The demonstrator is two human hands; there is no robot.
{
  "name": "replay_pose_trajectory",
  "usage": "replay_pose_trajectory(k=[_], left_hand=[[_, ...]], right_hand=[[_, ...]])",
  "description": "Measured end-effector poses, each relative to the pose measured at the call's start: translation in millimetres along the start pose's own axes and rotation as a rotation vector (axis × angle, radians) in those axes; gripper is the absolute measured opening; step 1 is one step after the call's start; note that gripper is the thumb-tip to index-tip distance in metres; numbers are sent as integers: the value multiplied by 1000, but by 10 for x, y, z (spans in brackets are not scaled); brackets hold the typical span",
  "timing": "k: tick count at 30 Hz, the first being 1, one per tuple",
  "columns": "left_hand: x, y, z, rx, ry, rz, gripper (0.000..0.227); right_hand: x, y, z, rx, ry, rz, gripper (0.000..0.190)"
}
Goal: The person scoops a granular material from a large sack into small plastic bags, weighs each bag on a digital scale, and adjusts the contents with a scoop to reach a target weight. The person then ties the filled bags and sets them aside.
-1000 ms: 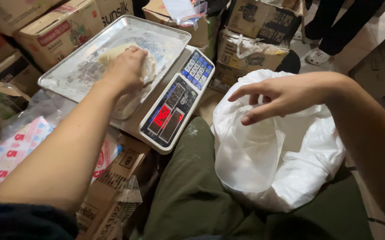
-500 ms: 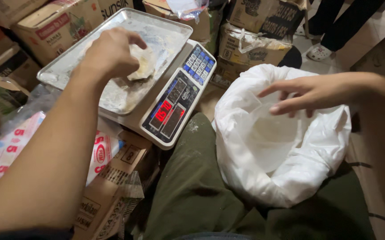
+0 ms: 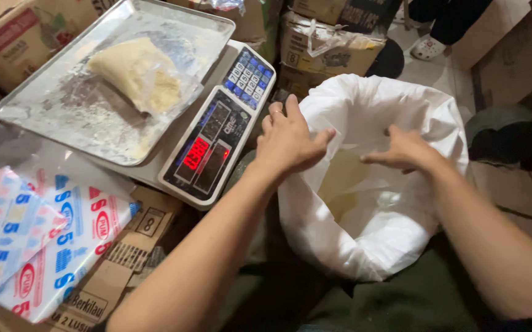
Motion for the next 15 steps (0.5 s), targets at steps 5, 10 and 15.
replay_pose_trajectory(k=[5,10,15], left_hand=[[296,-18,181,-39,-188,-8,126],[281,-42,245,-197,-270,-165,146],[71,-148,288,-220,-237,-253,152]], right_hand=[[-71,-139,389,10,-142,29,117],[63,-501,947,-157,-340,320,139],[254,-807,1483,-207,-630,650,145]])
Point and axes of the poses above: each hand's wrist, its own y-axis away from the middle knuckle, its own z-axis out of the palm, x = y × z, the point moved 7 cm from there along -y, towards the middle knuckle, and after that the axes turned 14 degrees about z, right-handed, at the moved point
